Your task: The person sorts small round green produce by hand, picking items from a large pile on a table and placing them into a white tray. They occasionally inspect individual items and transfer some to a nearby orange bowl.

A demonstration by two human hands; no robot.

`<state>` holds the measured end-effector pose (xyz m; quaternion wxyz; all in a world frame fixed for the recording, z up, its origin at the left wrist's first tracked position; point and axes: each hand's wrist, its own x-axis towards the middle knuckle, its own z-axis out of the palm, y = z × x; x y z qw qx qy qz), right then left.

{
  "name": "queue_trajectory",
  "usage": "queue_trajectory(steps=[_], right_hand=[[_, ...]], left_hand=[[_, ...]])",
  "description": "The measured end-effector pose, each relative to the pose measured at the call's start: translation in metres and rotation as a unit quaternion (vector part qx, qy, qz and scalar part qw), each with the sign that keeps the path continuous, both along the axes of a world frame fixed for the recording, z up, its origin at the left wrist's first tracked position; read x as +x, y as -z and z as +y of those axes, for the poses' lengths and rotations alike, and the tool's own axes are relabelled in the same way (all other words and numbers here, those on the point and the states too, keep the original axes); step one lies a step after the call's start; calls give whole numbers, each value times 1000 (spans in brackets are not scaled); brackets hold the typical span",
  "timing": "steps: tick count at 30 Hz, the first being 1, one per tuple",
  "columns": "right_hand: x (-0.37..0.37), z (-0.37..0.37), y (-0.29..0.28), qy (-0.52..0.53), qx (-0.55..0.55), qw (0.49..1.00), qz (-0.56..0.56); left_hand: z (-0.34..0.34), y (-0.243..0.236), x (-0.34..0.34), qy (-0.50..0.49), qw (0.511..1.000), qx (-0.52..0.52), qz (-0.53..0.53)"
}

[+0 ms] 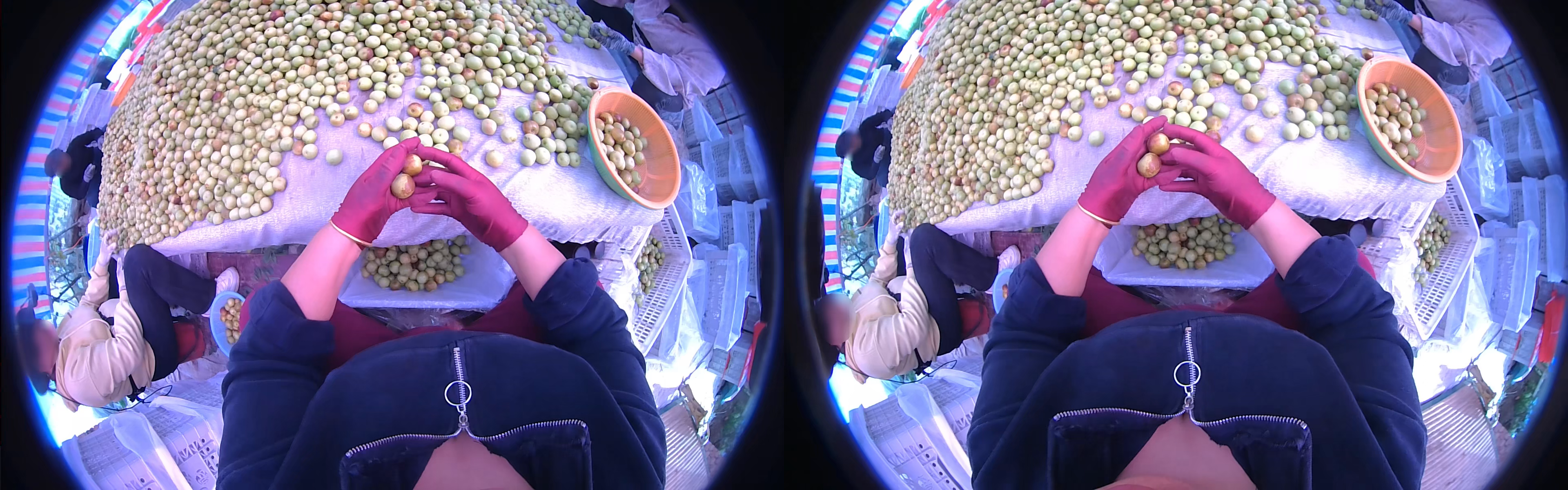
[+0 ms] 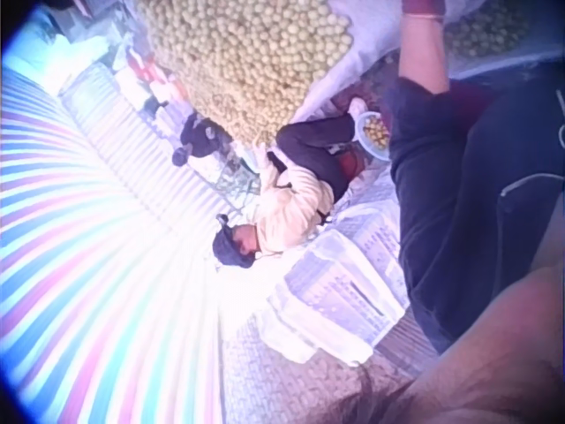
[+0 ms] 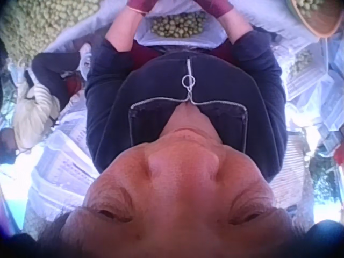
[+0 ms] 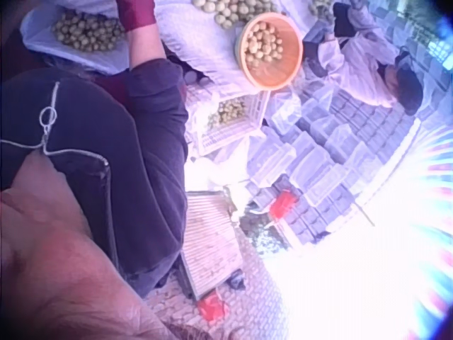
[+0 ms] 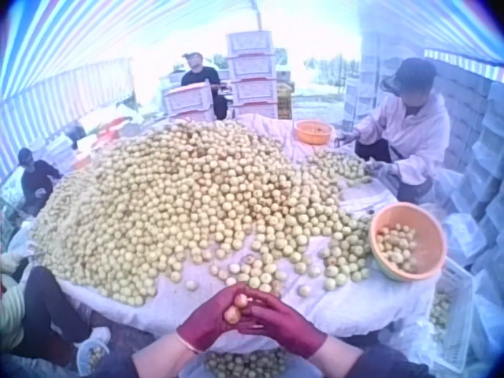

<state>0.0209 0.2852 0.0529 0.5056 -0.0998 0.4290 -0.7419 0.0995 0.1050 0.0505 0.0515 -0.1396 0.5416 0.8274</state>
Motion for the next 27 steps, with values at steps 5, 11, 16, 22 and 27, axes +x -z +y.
queue_trajectory(steps=[5,11,16,22,27], right_hand=[[20,-1,5,39,-19,993,-111],[37,-3,15,56,13,997,-48],[33,-8,26,52,54,996,-56],[30,-15,40,44,48,996,-67],[25,-19,44,35,66,995,-65]], left_hand=[[0,10,22,-12,997,-39,68],[-5,25,34,-8,992,125,21],[-6,44,26,53,993,-89,60],[0,48,25,67,931,-346,91],[-2,39,24,121,857,-480,144]])
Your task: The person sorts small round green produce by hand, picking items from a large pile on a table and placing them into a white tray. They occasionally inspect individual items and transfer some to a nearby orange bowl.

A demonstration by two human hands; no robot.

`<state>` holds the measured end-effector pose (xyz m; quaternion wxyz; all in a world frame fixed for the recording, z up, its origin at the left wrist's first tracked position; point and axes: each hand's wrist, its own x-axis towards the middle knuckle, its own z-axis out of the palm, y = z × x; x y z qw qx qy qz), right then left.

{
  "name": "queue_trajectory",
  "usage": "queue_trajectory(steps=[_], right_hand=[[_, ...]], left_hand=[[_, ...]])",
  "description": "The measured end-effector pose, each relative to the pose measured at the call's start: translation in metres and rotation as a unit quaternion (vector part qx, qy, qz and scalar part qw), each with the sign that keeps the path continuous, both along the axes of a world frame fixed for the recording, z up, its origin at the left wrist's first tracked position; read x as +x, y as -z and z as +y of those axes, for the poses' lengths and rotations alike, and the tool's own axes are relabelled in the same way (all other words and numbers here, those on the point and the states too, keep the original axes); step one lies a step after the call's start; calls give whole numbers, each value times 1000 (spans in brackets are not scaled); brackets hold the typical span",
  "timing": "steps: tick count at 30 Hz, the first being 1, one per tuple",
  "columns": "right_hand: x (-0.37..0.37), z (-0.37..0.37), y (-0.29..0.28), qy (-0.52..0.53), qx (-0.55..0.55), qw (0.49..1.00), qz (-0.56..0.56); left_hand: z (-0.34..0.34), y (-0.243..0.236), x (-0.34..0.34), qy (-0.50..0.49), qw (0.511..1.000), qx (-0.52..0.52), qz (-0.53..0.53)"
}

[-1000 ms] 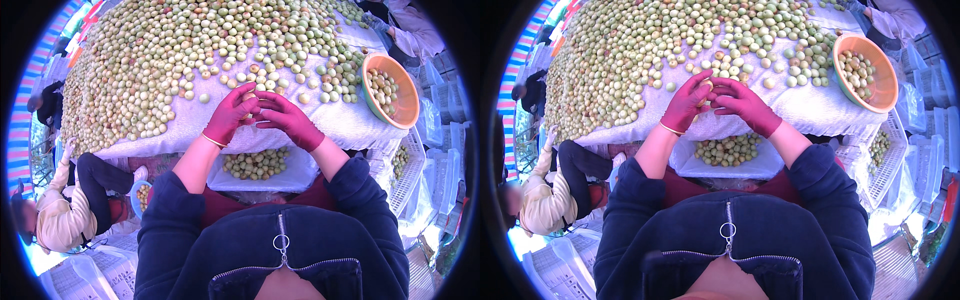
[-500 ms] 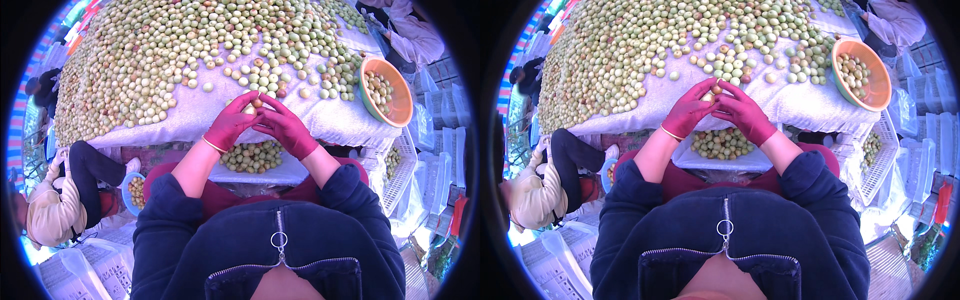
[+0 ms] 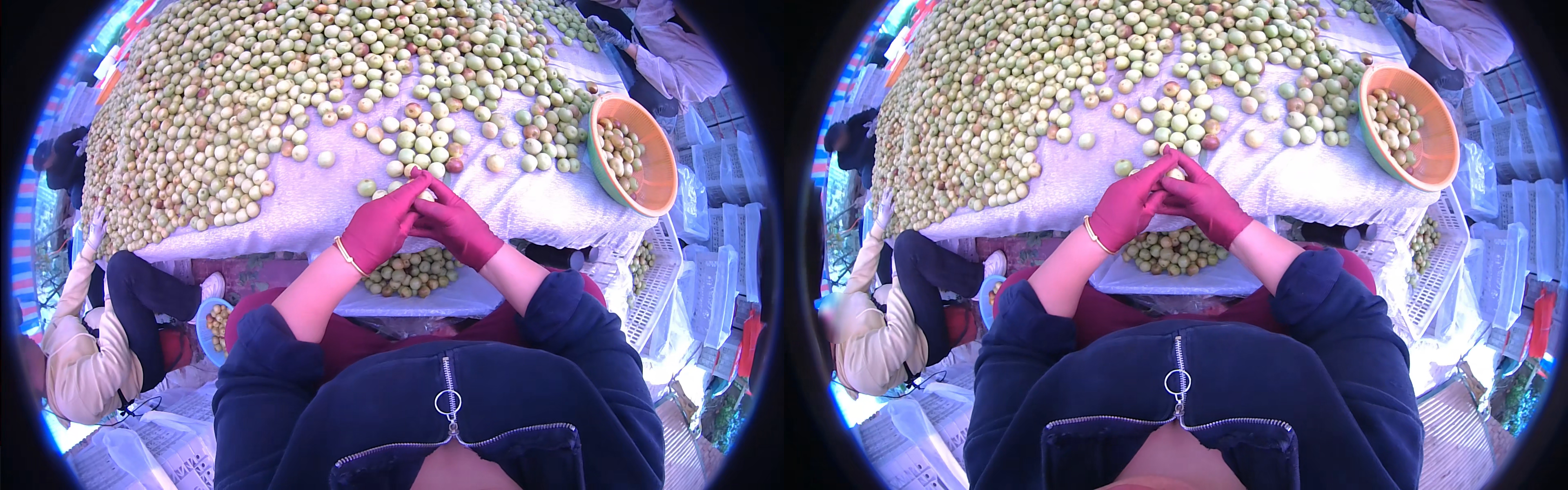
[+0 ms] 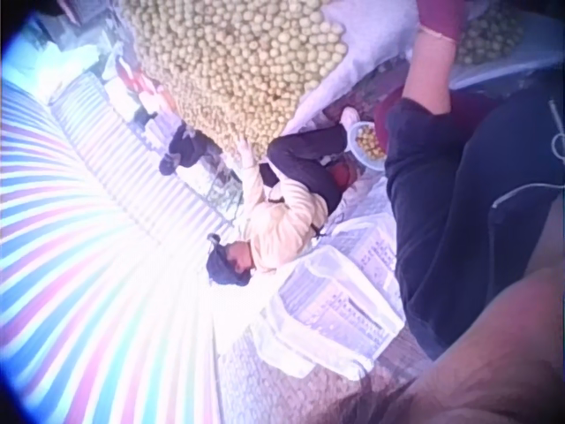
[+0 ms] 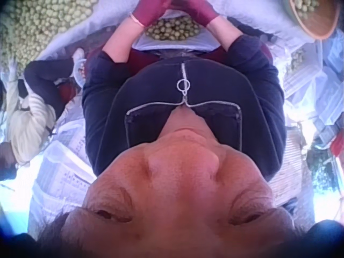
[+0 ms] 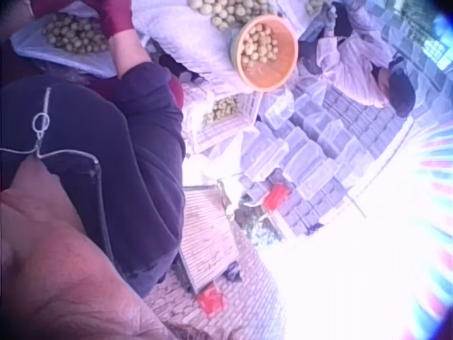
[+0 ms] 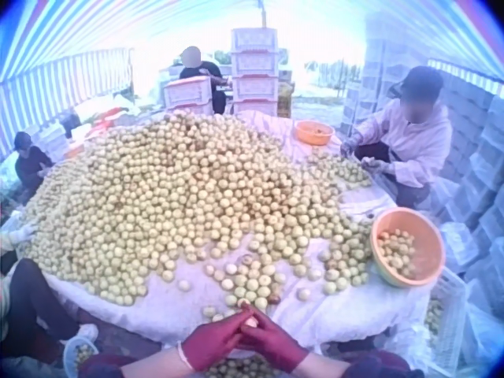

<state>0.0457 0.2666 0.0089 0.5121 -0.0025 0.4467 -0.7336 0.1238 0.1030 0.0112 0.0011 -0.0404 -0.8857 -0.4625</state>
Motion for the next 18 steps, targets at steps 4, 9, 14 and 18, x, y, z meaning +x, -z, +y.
queue_trajectory(steps=[4,9,14,18], right_hand=[[-21,6,4,45,47,997,39],[-107,59,5,283,-75,954,65],[-182,163,-14,458,-337,812,134],[-190,182,-29,480,-284,821,122]], left_hand=[[-19,0,-14,-55,971,225,-57],[-45,7,-26,-122,992,14,33],[-35,17,-22,-8,980,-178,87],[-32,16,-21,-4,966,-250,62]])
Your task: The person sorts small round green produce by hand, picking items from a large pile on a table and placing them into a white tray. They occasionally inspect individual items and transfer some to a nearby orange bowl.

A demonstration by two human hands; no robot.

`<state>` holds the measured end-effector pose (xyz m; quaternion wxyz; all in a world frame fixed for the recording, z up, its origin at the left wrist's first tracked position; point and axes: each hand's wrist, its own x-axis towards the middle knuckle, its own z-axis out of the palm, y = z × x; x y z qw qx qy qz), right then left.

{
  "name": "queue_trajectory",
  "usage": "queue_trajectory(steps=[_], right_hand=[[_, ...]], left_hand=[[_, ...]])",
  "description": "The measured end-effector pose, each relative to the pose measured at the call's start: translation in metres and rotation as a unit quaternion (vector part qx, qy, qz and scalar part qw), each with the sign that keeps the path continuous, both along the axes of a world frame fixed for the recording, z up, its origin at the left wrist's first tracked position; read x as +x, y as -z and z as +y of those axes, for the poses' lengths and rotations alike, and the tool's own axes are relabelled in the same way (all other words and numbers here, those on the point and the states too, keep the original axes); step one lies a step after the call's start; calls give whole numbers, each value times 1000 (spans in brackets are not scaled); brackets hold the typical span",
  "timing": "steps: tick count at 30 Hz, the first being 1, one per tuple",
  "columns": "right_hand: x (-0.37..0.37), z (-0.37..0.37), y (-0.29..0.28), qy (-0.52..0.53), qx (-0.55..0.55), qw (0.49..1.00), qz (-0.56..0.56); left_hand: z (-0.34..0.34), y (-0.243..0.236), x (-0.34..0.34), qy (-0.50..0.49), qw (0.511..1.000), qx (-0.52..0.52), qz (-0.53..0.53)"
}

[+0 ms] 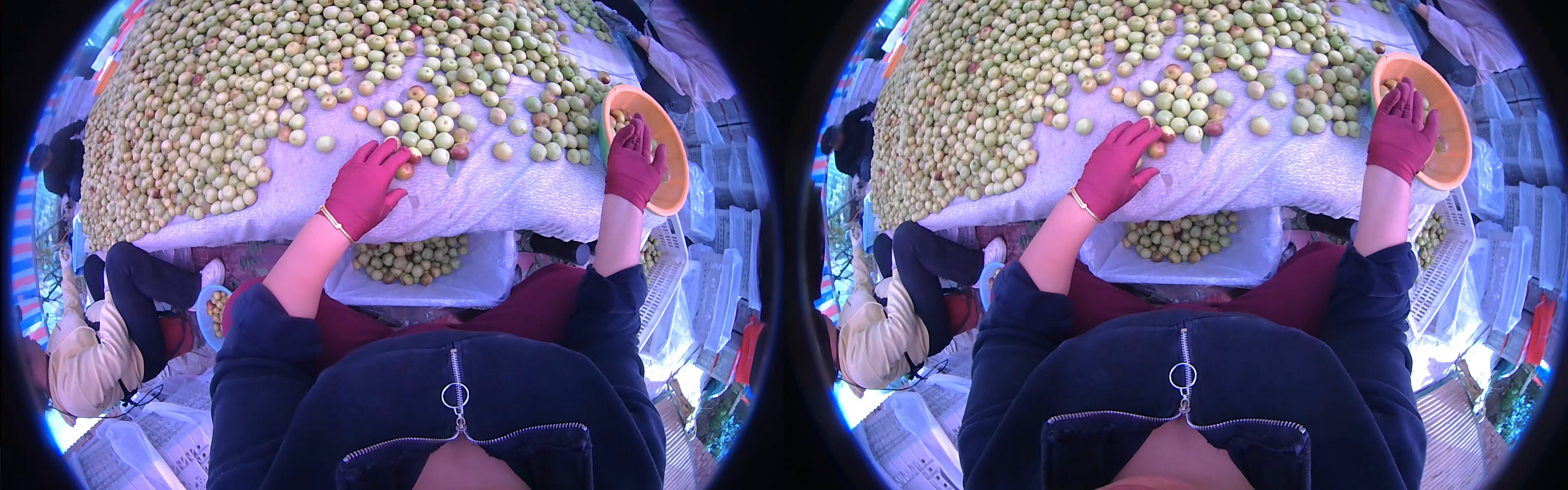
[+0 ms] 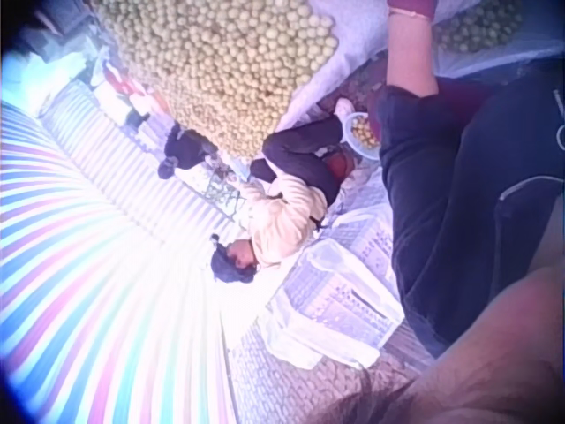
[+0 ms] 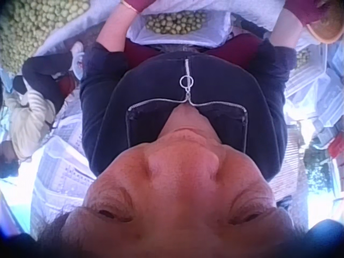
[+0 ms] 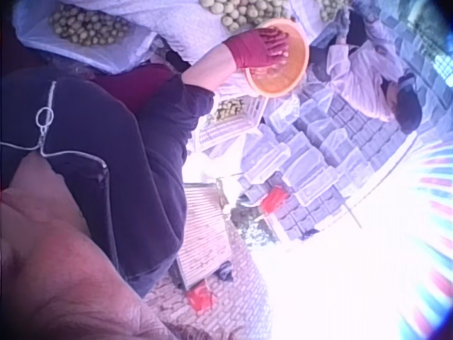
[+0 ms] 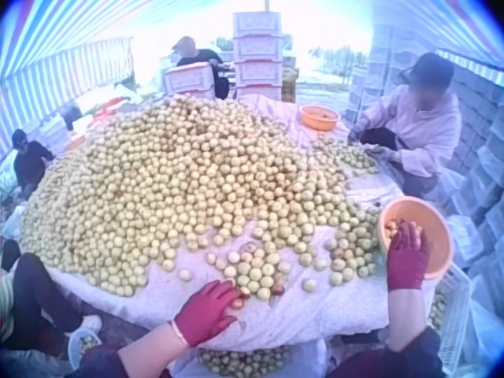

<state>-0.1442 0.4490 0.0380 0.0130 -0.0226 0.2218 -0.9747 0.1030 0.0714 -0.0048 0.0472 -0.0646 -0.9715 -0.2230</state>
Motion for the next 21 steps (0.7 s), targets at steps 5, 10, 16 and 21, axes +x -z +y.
queue_trajectory(steps=[5,10,16,21], right_hand=[[52,-87,23,-191,386,888,159],[108,-147,48,-214,715,557,364],[116,-160,57,-211,639,579,460],[86,-140,44,-56,764,465,442]], left_hand=[[9,-5,2,87,993,-6,-75],[-6,-8,-7,94,991,96,7],[-31,11,-57,-6,998,9,67],[-7,29,-122,-52,996,-64,-38]])
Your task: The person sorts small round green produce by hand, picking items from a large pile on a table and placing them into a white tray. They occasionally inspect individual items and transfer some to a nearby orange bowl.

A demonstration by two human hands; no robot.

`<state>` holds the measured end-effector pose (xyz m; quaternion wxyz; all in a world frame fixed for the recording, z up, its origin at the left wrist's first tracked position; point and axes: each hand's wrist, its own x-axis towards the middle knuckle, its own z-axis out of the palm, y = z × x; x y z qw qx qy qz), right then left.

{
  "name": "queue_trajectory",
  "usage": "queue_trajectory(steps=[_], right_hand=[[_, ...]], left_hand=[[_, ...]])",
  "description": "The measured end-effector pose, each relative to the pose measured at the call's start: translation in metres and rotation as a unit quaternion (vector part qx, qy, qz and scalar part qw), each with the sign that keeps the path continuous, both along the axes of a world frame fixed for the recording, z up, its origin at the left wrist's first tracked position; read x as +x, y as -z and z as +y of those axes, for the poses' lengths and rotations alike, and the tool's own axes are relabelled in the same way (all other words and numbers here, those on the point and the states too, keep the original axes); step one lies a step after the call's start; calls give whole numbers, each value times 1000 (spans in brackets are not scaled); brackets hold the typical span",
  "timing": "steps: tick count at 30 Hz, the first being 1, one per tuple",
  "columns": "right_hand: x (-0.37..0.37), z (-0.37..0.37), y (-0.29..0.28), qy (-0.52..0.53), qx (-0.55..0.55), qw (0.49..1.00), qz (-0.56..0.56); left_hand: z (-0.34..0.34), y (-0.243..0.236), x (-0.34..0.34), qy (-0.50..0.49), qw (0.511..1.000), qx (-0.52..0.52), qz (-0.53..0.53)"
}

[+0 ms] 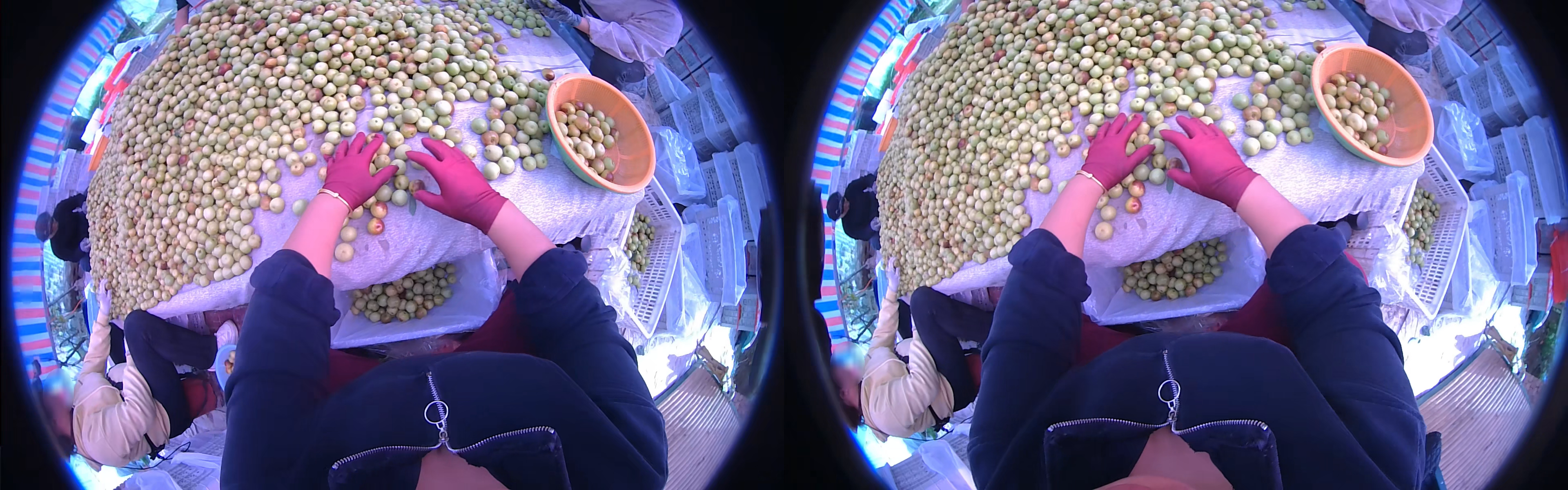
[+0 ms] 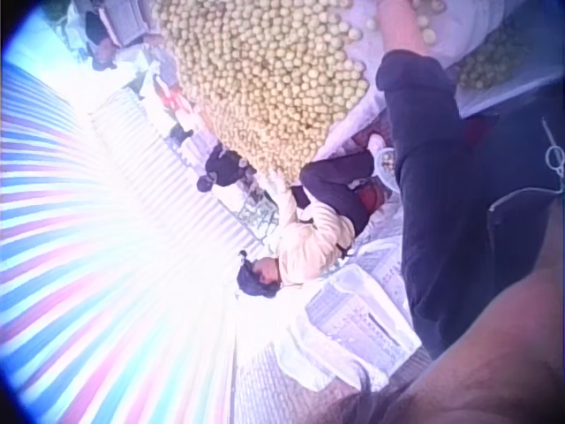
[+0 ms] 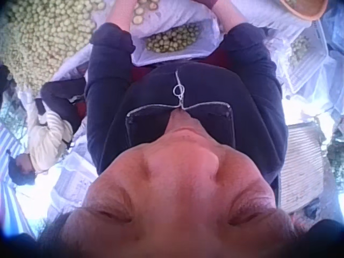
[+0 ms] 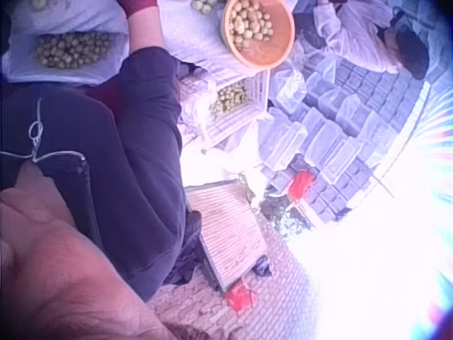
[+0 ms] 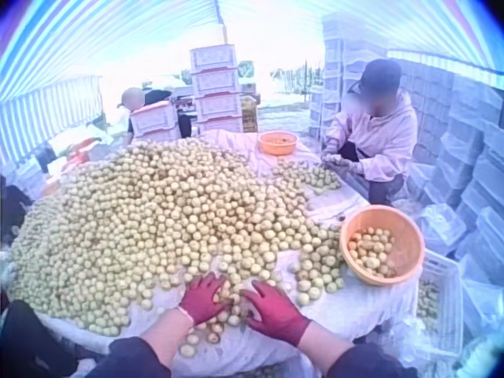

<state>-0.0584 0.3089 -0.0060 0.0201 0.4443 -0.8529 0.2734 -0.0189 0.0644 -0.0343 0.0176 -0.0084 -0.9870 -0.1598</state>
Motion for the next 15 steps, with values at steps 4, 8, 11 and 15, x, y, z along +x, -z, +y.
queue_trajectory(steps=[4,8,11,15], right_hand=[[-21,20,-3,78,70,994,16],[-17,17,1,30,55,996,-64],[-8,9,-2,3,61,995,-78],[1,4,-8,-34,120,990,-71]], left_hand=[[17,-4,23,103,994,-19,5],[-20,-13,51,156,978,105,93],[-63,-10,52,31,968,128,215],[-65,12,71,-49,990,69,115]])
